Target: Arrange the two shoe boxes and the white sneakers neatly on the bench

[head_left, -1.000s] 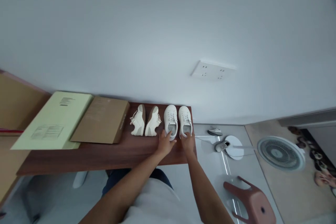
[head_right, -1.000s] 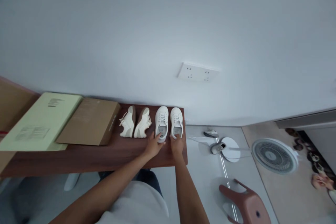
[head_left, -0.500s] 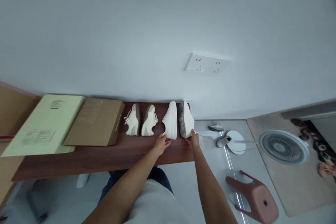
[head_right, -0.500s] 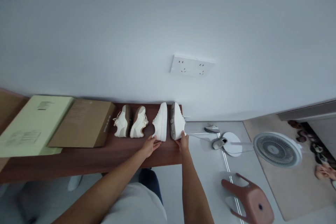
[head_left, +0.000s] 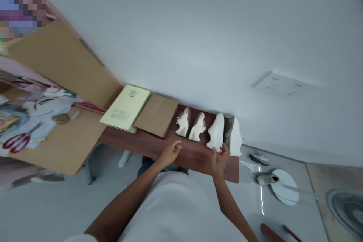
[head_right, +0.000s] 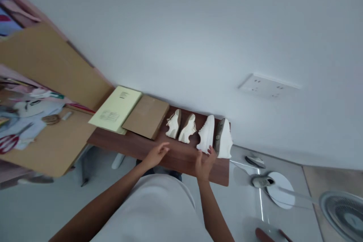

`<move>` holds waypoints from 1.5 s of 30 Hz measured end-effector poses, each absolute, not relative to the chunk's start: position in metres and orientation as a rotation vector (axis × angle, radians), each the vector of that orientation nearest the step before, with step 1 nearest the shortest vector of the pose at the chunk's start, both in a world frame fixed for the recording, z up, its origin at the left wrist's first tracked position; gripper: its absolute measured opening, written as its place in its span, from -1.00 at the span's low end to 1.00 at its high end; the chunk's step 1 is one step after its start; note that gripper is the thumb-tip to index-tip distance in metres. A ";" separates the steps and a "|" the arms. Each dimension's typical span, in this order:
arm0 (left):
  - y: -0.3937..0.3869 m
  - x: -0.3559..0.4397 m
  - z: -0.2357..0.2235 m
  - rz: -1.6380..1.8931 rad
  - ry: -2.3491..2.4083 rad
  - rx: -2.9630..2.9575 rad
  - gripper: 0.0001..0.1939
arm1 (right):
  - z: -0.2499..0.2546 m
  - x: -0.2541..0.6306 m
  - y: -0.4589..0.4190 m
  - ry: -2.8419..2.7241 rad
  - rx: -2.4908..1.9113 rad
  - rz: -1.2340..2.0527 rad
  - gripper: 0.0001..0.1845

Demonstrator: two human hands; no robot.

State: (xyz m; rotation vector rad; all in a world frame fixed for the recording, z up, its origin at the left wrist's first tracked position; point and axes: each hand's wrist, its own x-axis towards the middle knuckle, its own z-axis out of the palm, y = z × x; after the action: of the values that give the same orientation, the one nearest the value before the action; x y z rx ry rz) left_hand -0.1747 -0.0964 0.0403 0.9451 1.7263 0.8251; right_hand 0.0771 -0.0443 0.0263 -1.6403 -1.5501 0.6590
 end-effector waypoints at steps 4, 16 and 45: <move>-0.149 -0.264 0.057 1.040 1.997 0.778 -0.50 | 0.038 -0.038 -0.064 -2.152 -1.301 0.598 -0.45; -0.188 -0.465 0.061 1.162 2.047 0.771 -0.39 | -0.008 -0.203 -0.056 -2.844 -1.280 0.286 -0.32; -0.110 -0.632 -0.010 1.012 1.853 0.706 -0.32 | 0.015 -0.404 -0.095 -1.690 -1.569 1.144 -0.11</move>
State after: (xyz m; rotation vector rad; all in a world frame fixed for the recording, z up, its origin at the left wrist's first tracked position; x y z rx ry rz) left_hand -0.6323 -0.1105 -0.0097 0.7058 1.8531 1.0122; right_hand -0.4045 -0.0954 0.0154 -1.5687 -1.6898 1.1443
